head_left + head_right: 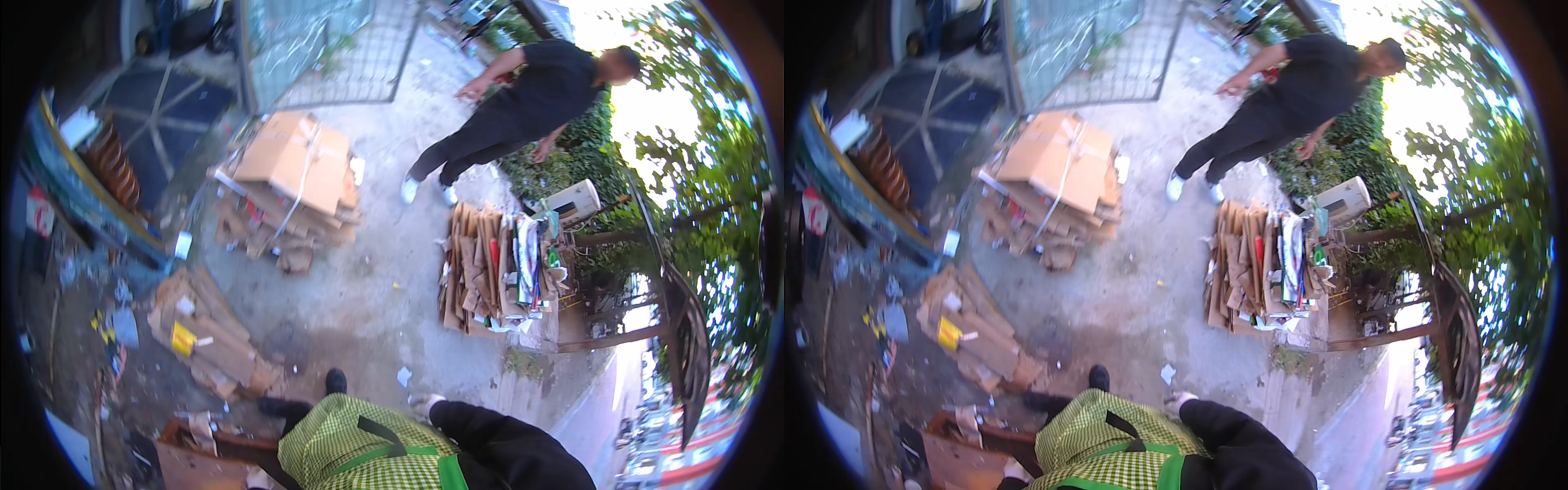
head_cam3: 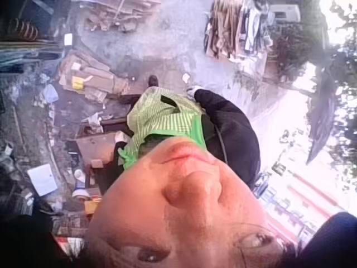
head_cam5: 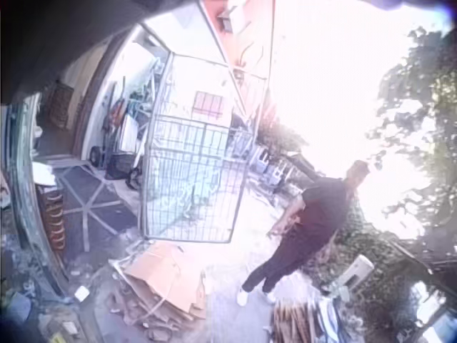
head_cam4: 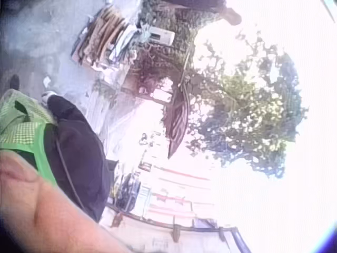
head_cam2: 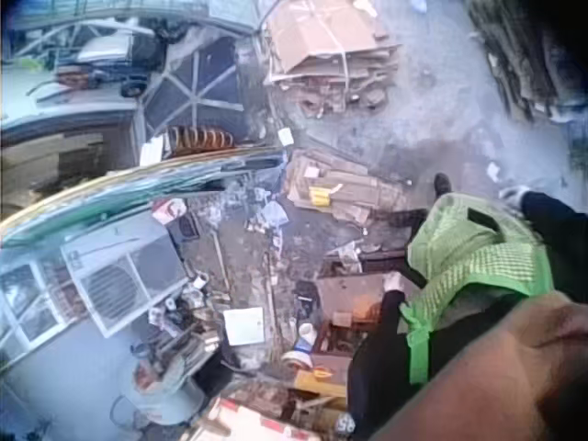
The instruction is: The person sorts cardboard and plastic waste in a cluttered outdoor area. They use scissors to cut a cardboard box, then place various items including cardboard, plastic bottles, and packaging into a black trash bag.
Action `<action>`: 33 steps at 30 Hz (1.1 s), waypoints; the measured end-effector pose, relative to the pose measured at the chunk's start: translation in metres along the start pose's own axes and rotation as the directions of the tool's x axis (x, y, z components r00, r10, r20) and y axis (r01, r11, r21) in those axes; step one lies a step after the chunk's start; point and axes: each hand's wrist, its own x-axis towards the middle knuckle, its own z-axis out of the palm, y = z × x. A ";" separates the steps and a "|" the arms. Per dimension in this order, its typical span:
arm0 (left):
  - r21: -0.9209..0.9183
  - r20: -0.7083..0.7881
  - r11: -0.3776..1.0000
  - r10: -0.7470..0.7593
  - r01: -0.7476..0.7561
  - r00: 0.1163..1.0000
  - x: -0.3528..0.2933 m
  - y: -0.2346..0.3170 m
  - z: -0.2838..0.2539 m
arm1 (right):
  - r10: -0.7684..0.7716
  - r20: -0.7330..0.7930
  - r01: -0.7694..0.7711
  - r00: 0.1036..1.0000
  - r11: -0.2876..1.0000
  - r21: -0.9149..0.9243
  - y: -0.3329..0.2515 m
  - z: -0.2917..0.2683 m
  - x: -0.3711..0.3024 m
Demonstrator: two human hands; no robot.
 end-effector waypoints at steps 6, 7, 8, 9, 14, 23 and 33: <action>-0.499 0.199 0.606 -0.615 0.619 0.763 0.033 0.042 -0.049 | -0.187 -0.090 0.170 0.978 0.971 -0.167 0.028 -0.022 -0.027; -0.740 0.300 0.450 -0.444 0.500 0.844 0.040 0.053 -0.050 | -0.179 -0.103 0.169 0.978 0.980 -0.106 0.029 -0.028 -0.025; -0.881 0.387 0.181 -0.253 0.437 0.887 0.046 0.064 -0.051 | -0.178 -0.113 0.172 0.977 0.983 -0.060 0.030 -0.033 -0.021; -0.666 0.179 0.640 -0.362 0.384 0.915 0.049 0.073 -0.054 | -0.176 -0.107 0.177 0.979 0.984 0.001 0.031 -0.039 -0.013; 0.578 -0.077 0.802 0.235 -0.148 0.969 -0.004 0.128 -0.059 | -0.490 0.043 0.484 0.871 0.839 -0.251 0.036 -0.073 0.081; -0.528 0.027 0.469 -0.824 0.708 0.566 -0.144 0.153 -0.031 | -0.519 0.348 0.588 0.781 0.423 -0.689 -0.156 -0.034 0.091; -0.663 0.060 0.394 -0.820 0.637 0.569 -0.178 0.083 -0.048 | -0.495 0.417 0.613 0.762 0.344 -0.711 -0.332 0.093 -0.006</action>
